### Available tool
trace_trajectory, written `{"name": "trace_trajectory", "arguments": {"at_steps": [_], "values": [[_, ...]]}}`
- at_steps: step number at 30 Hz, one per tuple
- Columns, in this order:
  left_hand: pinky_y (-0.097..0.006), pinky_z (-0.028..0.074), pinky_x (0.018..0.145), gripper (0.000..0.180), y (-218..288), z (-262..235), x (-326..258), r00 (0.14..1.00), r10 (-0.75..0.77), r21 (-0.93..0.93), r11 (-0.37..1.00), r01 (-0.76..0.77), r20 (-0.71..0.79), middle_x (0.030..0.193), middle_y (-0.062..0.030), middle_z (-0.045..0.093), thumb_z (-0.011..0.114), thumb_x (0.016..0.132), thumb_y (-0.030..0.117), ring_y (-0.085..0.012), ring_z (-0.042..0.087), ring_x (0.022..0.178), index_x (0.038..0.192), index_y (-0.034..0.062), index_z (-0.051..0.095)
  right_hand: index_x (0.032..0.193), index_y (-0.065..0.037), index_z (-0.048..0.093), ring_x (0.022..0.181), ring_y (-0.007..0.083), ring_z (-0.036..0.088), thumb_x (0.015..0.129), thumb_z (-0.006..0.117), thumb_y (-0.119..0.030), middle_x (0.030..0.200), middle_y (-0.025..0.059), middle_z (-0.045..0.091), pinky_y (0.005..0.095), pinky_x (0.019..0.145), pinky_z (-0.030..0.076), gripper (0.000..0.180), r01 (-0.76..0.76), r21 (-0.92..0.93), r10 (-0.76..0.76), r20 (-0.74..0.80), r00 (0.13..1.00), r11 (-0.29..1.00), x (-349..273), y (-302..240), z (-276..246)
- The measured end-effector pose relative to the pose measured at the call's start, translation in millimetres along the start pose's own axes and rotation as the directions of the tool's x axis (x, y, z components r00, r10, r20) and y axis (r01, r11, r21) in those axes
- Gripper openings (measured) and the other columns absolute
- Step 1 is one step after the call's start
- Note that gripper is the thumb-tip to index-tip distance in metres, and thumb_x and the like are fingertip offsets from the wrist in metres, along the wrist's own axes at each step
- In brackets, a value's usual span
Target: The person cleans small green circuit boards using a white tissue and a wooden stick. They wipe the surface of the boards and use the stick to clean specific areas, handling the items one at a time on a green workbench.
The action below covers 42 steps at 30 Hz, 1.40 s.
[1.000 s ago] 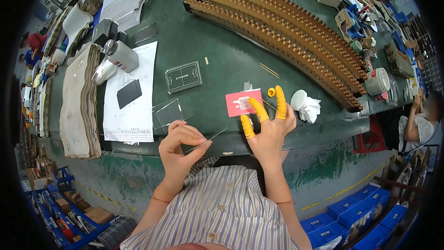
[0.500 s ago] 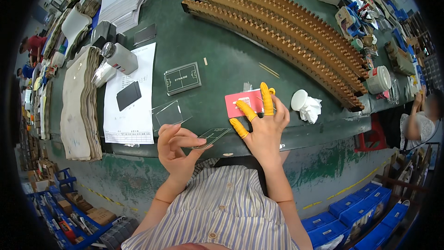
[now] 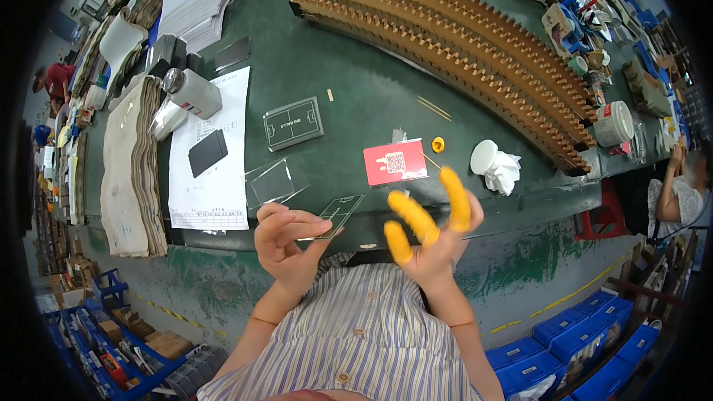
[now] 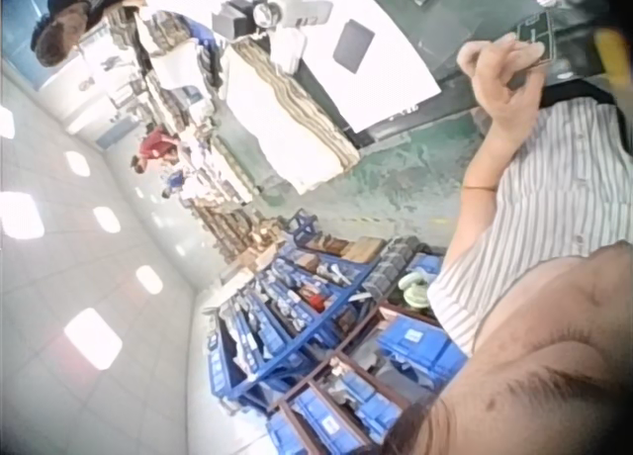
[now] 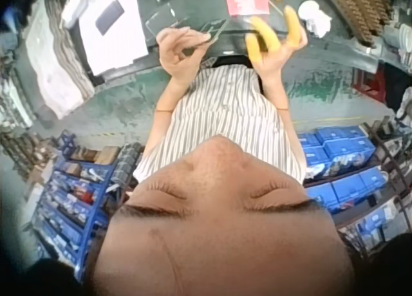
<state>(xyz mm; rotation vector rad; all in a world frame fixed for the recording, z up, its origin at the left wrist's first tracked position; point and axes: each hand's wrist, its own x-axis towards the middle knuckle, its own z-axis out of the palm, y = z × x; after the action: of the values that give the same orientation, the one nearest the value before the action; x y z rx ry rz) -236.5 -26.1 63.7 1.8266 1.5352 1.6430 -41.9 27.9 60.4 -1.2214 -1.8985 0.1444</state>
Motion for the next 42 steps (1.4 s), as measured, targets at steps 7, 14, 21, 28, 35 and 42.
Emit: {"name": "trace_trajectory", "arguments": {"at_steps": [7,14,21,28,35,42], "values": [[-0.033,0.032,0.089,0.049,5.3,0.4,0.4,0.999,0.014,0.093,0.995,-0.018,0.043,0.089,0.0015,0.073,0.078,0.069,0.004,-0.0089,0.063,0.087,0.109,0.0087,0.052,0.113,-0.030,0.062,0.107,0.0250,0.034,0.070,0.074,-0.053,0.112,0.0059,0.031,0.0338,0.085,0.035,0.050,0.163,0.033,-0.166,0.130,0.978,0.986,-17.5,-17.7,-15.4],[-0.032,0.033,0.087,0.060,14.7,-4.6,4.2,0.992,0.056,0.211,0.974,-0.079,0.112,0.087,0.0015,0.072,0.080,0.061,-0.004,-0.0113,0.059,0.083,0.112,0.0075,0.050,0.107,-0.032,0.066,0.112,0.0255,0.030,0.074,0.074,-0.047,0.115,0.0064,0.032,0.0330,0.086,0.036,0.037,0.194,0.012,-0.194,0.128,0.973,0.981,-12.9,-21.5,-14.2],[-0.032,0.034,0.086,0.039,16.2,-1.9,4.1,0.998,0.017,0.199,0.980,-0.030,0.063,0.087,0.0031,0.071,0.079,0.065,0.008,-0.0111,0.063,0.081,0.101,0.0102,0.064,0.105,-0.034,0.069,0.111,0.0266,0.030,0.076,0.072,-0.047,0.117,0.0064,0.034,0.0349,0.088,0.035,0.032,0.206,-0.002,-0.203,0.156,0.967,0.979,-12.8,-23.7,-13.2],[-0.032,0.034,0.086,0.040,15.1,-3.0,3.5,0.998,0.027,0.206,0.978,-0.040,0.061,0.086,0.0032,0.071,0.079,0.065,0.008,-0.0110,0.063,0.080,0.102,0.0103,0.063,0.100,-0.034,0.072,0.111,0.0270,0.031,0.077,0.071,-0.046,0.121,0.0065,0.036,0.0367,0.089,0.034,0.027,0.195,0.022,-0.196,0.127,0.972,0.981,-12.1,-24.6,-11.8],[-0.032,0.034,0.087,0.042,15.0,-2.9,3.6,0.998,0.033,0.201,0.979,-0.044,0.061,0.087,0.0037,0.071,0.079,0.064,0.007,-0.0107,0.062,0.080,0.102,0.0103,0.062,0.099,-0.035,0.073,0.112,0.0272,0.030,0.077,0.069,-0.047,0.125,0.0066,0.038,0.0375,0.089,0.033,0.025,0.181,0.057,-0.187,0.114,0.976,0.982,-13.7,-22.6,-8.7],[-0.033,0.032,0.089,0.056,13.9,-5.1,3.4,0.993,0.046,0.190,0.980,-0.066,0.107,0.086,0.0020,0.072,0.080,0.065,-0.001,-0.0094,0.061,0.081,0.110,0.0087,0.049,0.097,-0.034,0.074,0.112,0.0277,0.031,0.076,0.069,-0.047,0.124,0.0070,0.040,0.0389,0.089,0.034,0.026,0.178,0.099,-0.189,0.110,0.976,0.979,-13.0,-21.4,-8.0]]}}
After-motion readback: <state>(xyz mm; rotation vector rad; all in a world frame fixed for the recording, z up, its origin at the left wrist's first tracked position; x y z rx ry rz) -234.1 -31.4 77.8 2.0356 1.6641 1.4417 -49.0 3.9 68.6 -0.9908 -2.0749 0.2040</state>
